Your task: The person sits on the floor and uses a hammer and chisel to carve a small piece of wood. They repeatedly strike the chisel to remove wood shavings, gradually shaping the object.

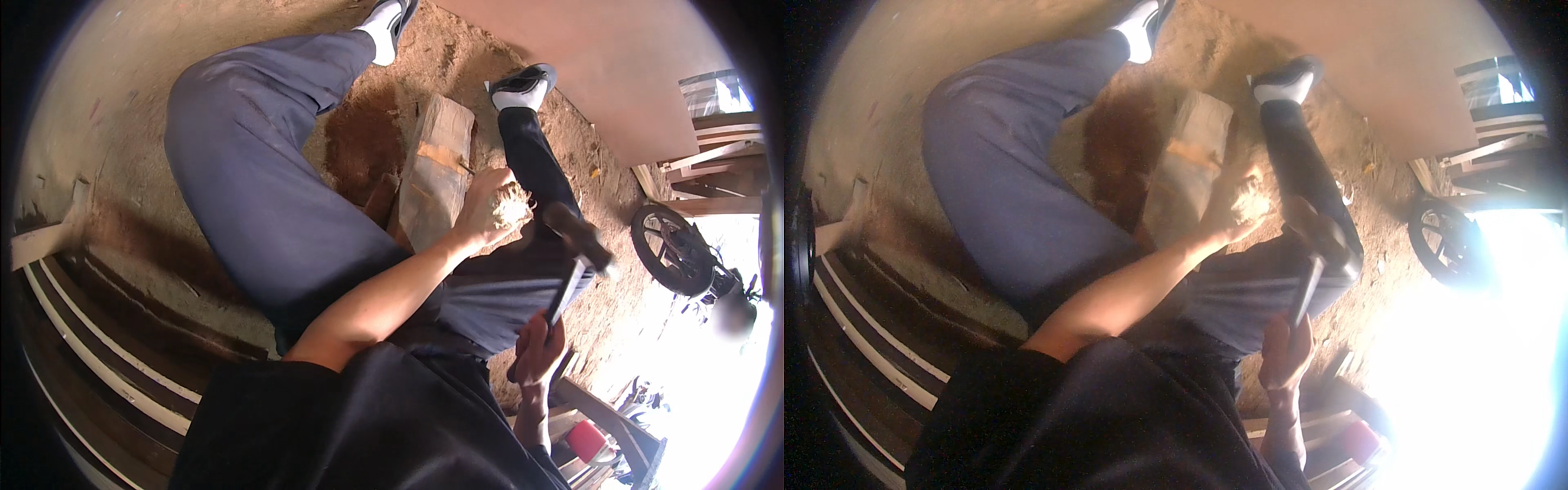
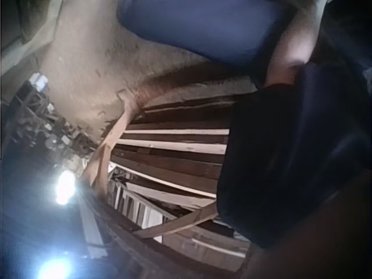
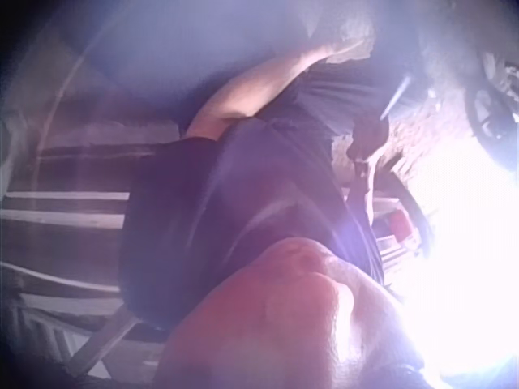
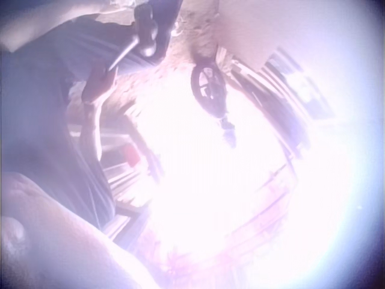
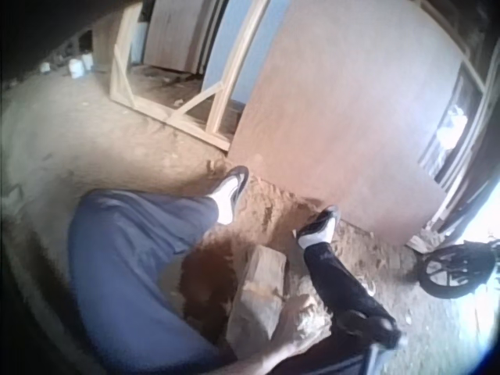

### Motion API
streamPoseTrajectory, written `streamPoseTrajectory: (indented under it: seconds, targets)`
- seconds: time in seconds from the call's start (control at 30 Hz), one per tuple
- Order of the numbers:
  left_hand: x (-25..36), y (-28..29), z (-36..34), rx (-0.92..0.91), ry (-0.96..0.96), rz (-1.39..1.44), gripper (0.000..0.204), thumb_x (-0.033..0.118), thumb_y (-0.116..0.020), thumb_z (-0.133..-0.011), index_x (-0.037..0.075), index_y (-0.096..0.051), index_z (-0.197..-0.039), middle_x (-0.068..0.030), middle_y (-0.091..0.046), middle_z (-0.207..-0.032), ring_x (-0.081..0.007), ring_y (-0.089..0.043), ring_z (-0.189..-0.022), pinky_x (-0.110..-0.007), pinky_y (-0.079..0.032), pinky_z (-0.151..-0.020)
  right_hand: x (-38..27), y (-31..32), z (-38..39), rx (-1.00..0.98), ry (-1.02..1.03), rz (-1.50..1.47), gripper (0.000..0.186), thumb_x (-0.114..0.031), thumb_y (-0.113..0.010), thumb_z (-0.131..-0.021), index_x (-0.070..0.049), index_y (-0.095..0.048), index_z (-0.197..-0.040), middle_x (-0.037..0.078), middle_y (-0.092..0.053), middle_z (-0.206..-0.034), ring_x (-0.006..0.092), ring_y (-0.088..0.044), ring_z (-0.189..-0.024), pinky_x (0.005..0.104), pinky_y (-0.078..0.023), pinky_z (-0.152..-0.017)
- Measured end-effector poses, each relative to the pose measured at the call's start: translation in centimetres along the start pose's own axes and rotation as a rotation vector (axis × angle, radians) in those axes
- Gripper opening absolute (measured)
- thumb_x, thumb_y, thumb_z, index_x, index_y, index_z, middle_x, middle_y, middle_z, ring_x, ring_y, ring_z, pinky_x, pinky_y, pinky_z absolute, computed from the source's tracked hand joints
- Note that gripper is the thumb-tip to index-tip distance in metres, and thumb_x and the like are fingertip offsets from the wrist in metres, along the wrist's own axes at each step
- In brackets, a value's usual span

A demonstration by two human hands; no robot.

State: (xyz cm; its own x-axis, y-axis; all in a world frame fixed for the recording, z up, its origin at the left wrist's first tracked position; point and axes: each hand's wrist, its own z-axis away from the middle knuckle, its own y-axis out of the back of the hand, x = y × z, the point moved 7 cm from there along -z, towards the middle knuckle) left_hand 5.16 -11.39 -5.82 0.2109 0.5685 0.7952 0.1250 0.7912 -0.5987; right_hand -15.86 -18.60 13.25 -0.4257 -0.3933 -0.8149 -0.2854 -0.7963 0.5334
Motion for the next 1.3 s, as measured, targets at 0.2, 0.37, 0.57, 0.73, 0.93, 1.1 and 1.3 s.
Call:
streamPoseTrajectory:
  seconds: [0.2, 0.37, 0.57, 0.73, 0.93, 1.1, 1.3]
  targets:
    - [5.1, -1.6, 1.8, -0.022, -0.408, -0.525, 0.051, 0.013, -0.085, -0.064, 0.002, -0.055, -0.105, -0.0184, -0.058, -0.103, -0.0398, -0.056, -0.102, -0.047, -0.044, -0.091, 0.0, -1.2, -0.3, -0.104, 0.125, 0.289, 0.027, -0.026, -0.054, -0.104, -0.001, -0.059, -0.095, 0.006, -0.052, -0.057, 0.0116, -0.049, -0.047, 0.0314, -0.037, -0.044]
    - [1.6, 0.0, 1.1, -0.069, -0.284, -0.438, 0.064, 0.011, -0.085, -0.066, 0.001, -0.056, -0.123, -0.0202, -0.060, -0.118, -0.0406, -0.055, -0.116, -0.047, -0.042, -0.104, 0.6, -0.1, -0.2, -0.052, -0.069, 0.200, 0.015, -0.016, -0.059, -0.099, -0.002, -0.058, -0.094, 0.006, -0.048, -0.054, 0.0110, -0.046, -0.047, 0.0305, -0.037, -0.045]
    - [1.6, -0.9, 1.7, -0.051, -0.349, -0.354, 0.075, 0.012, -0.087, -0.067, 0.001, -0.053, -0.132, -0.0211, -0.057, -0.129, -0.0408, -0.051, -0.127, -0.048, -0.039, -0.112, 1.6, -0.7, -0.2, -0.002, 0.240, 0.287, 0.018, -0.018, -0.058, -0.099, -0.001, -0.060, -0.093, 0.006, -0.049, -0.054, 0.0110, -0.048, -0.046, 0.0301, -0.037, -0.044]
    - [-3.0, 0.7, 0.5, -0.076, -0.230, -0.472, 0.086, 0.014, -0.092, -0.066, 0.003, -0.048, -0.140, -0.0208, -0.053, -0.136, -0.0408, -0.045, -0.135, -0.048, -0.036, -0.116, 0.3, -0.4, -0.2, -0.016, -0.008, 0.254, 0.024, -0.022, -0.054, -0.102, -0.002, -0.059, -0.090, 0.004, -0.049, -0.054, 0.0109, -0.044, -0.045, 0.0292, -0.034, -0.043]
    - [-3.9, 1.0, 0.0, -0.080, 0.006, -0.080, 0.079, 0.014, -0.090, -0.068, 0.004, -0.052, -0.136, -0.0194, -0.056, -0.131, -0.0397, -0.051, -0.127, -0.048, -0.040, -0.110, 1.1, -1.1, 0.0, -0.006, 0.153, 0.269, 0.027, -0.025, -0.051, -0.103, 0.000, -0.058, -0.094, 0.011, -0.057, -0.058, 0.0165, -0.055, -0.047, 0.0333, -0.042, -0.045]
    - [3.5, -0.8, 1.4, -0.052, -0.471, -0.584, 0.057, 0.014, -0.086, -0.069, 0.003, -0.060, -0.118, -0.0193, -0.062, -0.112, -0.0397, -0.057, -0.110, -0.048, -0.045, -0.098, -0.2, -0.5, -1.1, -0.095, -0.008, 0.471, 0.022, -0.021, -0.054, -0.103, -0.001, -0.059, -0.094, 0.009, -0.058, -0.057, 0.0140, -0.054, -0.046, 0.0314, -0.040, -0.044]
    - [5.2, -1.1, 2.1, -0.050, -0.393, -0.579, 0.057, 0.011, -0.079, -0.072, 0.003, -0.057, -0.124, -0.0185, -0.062, -0.114, -0.0406, -0.057, -0.113, -0.047, -0.045, -0.101, 0.8, 0.1, -0.3, 0.042, 0.126, 0.279, 0.022, -0.023, -0.053, -0.101, -0.003, -0.060, -0.094, 0.013, -0.056, -0.057, 0.0168, -0.054, -0.046, 0.0334, -0.041, -0.045]
